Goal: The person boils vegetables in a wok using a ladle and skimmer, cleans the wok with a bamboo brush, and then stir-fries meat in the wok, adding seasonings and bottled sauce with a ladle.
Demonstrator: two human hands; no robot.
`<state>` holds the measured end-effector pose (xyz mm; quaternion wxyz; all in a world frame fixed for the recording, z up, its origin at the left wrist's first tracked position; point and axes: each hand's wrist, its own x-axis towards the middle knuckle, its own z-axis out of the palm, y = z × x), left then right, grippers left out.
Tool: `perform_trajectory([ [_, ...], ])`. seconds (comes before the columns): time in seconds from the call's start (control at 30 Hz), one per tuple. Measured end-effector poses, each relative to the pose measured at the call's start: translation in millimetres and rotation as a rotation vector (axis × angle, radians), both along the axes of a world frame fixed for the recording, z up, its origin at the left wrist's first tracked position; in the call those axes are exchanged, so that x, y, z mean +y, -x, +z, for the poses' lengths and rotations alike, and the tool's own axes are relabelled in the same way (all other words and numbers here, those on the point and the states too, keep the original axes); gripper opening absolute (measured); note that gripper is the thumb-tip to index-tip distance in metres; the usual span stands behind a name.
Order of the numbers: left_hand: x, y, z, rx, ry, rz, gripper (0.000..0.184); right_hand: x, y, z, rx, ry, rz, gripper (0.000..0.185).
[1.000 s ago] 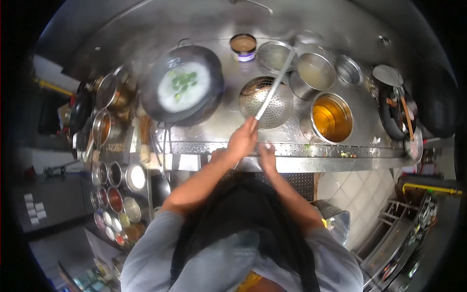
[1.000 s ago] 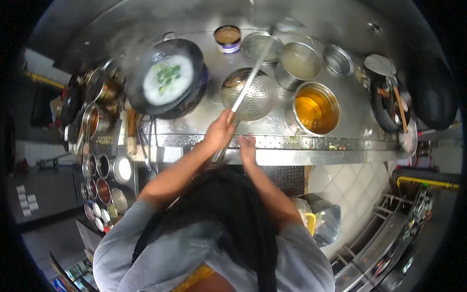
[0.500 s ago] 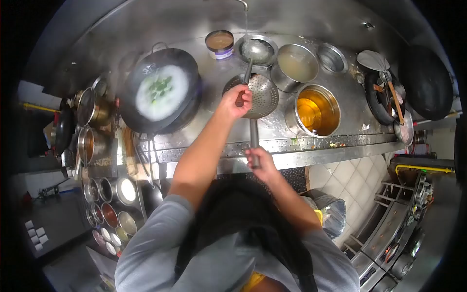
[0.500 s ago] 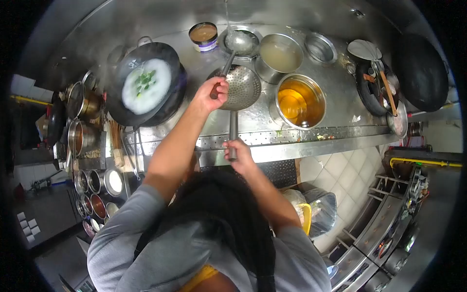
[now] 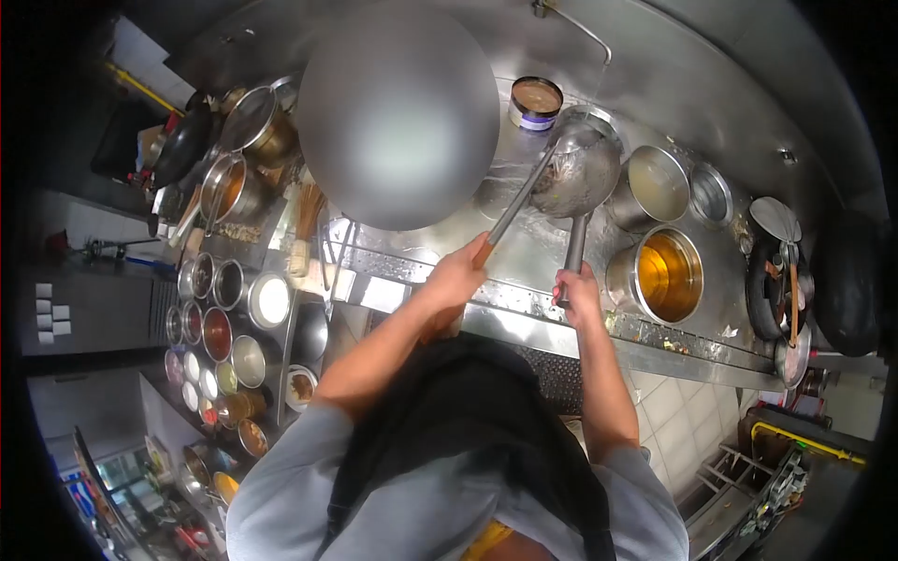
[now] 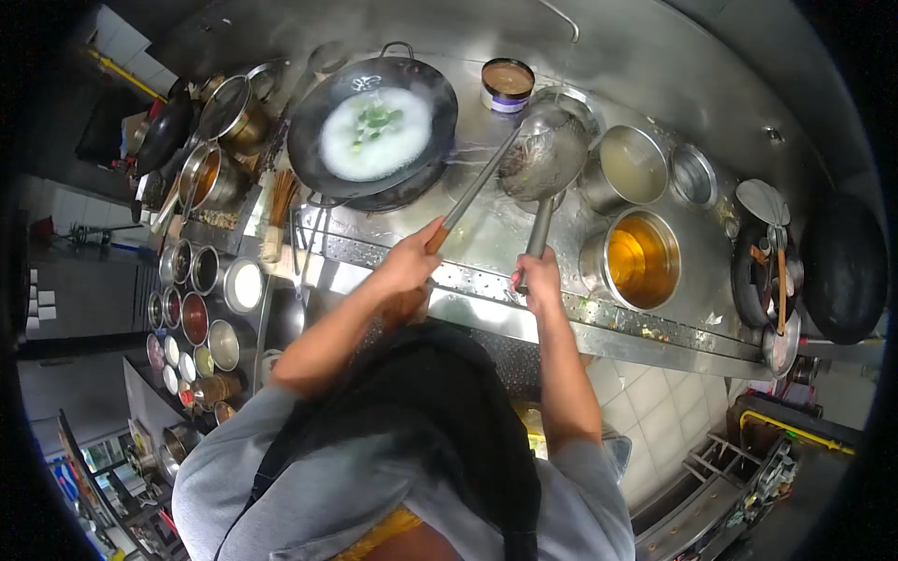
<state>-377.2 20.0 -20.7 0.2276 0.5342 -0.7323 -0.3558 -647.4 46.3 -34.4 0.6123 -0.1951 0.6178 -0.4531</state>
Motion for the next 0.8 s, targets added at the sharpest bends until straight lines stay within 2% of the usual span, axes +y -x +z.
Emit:
perform_trajectory([
  [0.03,14.0,-11.3,26.3,-0.063,-0.128,0.038,0.071,3.3,-4.7,-14.7,0.099,0.042,0.002,0.033],
  [0.1,34.4,-31.7,47.2,-0.146,-0.153,0.049,0.072,9.3,-8.8,-29.4,0.252,0.110,-0.024,0.043],
  [0.2,63.1,-62.0,61.3,-0.114,-0.098,0.066,0.069,8.0,-5.8,-43.7,0.026,0.117,-0.056,0.041],
  [0.33,82.5,-105.5,71.5,-0.015,-0.051,0.135,0.072,27.2,1.9,-68.5,-0.469,-0.108,-0.138,0.023],
  [0.37,83.7,-118.7,75.9,0.001,-0.059,0.149,0.072,39.3,-2.3,-75.2,-0.590,-0.123,-0.117,0.027],
  [0.47,79.5,-168.9,84.7,-0.007,-0.094,0.193,0.071,87.9,-44.2,-85.4,-0.572,-0.107,-0.114,0.037],
  [0.6,75.4,-265.6,96.3,-0.099,-0.121,0.167,0.067,133.8,-103.9,-92.2,-0.583,-0.122,-0.124,0.041],
  [0.67,79.6,-317.2,94.0,-0.009,-0.128,0.134,0.066,144.3,-127.6,-97.5,-0.544,-0.126,-0.120,0.042],
  [0.7,76.8,-334.3,100.0,-0.081,-0.150,0.115,0.065,145.5,-139.1,-96.6,-0.529,-0.105,-0.122,0.033],
  [0.8,65.5,-372.2,112.0,-0.265,-0.195,0.075,0.063,131.3,-165.5,-99.8,-0.315,-0.167,-0.224,0.023],
])
